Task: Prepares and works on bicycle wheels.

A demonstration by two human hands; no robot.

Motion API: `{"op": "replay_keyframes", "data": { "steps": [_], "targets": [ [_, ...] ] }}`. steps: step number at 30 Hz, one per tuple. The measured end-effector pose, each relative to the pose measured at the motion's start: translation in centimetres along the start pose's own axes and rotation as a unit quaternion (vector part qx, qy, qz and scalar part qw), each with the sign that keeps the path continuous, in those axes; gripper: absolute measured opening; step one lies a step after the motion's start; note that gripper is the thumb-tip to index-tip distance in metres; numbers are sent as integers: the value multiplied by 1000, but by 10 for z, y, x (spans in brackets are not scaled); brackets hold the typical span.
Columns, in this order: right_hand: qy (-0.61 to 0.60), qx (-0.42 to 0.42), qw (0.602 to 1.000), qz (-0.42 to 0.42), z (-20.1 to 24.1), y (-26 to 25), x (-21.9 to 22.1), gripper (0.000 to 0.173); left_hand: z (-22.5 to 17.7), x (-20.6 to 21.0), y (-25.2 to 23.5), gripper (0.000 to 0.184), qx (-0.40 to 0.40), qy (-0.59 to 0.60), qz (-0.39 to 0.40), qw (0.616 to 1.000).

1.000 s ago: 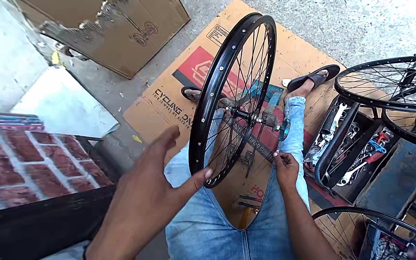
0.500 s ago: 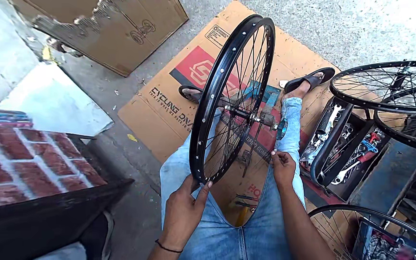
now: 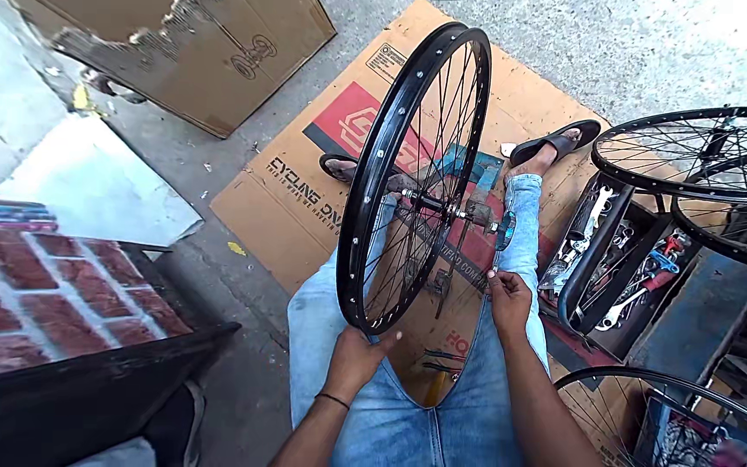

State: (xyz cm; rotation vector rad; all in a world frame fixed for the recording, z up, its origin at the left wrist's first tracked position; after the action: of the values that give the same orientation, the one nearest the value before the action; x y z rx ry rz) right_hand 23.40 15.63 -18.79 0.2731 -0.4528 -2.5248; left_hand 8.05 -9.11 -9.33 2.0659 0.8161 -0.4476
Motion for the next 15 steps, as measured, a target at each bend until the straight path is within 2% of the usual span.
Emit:
{"op": "replay_keyframes", "data": {
  "steps": [2, 4, 10, 15],
  "targets": [
    [-1, -2, 1000, 0, 0, 1, 0, 18, 1, 6, -3, 35, 0, -10, -38, 999],
    [-9, -1, 1000, -4, 0, 0, -1, 18, -4, 4, 0, 28, -1, -32, -41, 999],
    [-42, -35, 999, -2, 3, 8, -1, 15, -18, -11, 10, 44, 5, -126, -41, 991],
    [59, -118, 983, 130, 17, 37, 17, 42, -48, -37, 31, 45, 108, -195, -122, 967]
  ]
}}
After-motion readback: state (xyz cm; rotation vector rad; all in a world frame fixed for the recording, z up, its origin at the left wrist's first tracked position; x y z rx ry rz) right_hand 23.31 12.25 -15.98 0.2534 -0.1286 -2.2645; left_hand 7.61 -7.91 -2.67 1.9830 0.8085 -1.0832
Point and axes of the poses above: each hand's wrist, its own y-axis away from the middle knuckle, its own x-axis out of the palm, z = x × y, the point moved 3 cm from there along -y, towards the middle knuckle, and after that the axes turned 9 degrees about z, right-handed, at the moved point
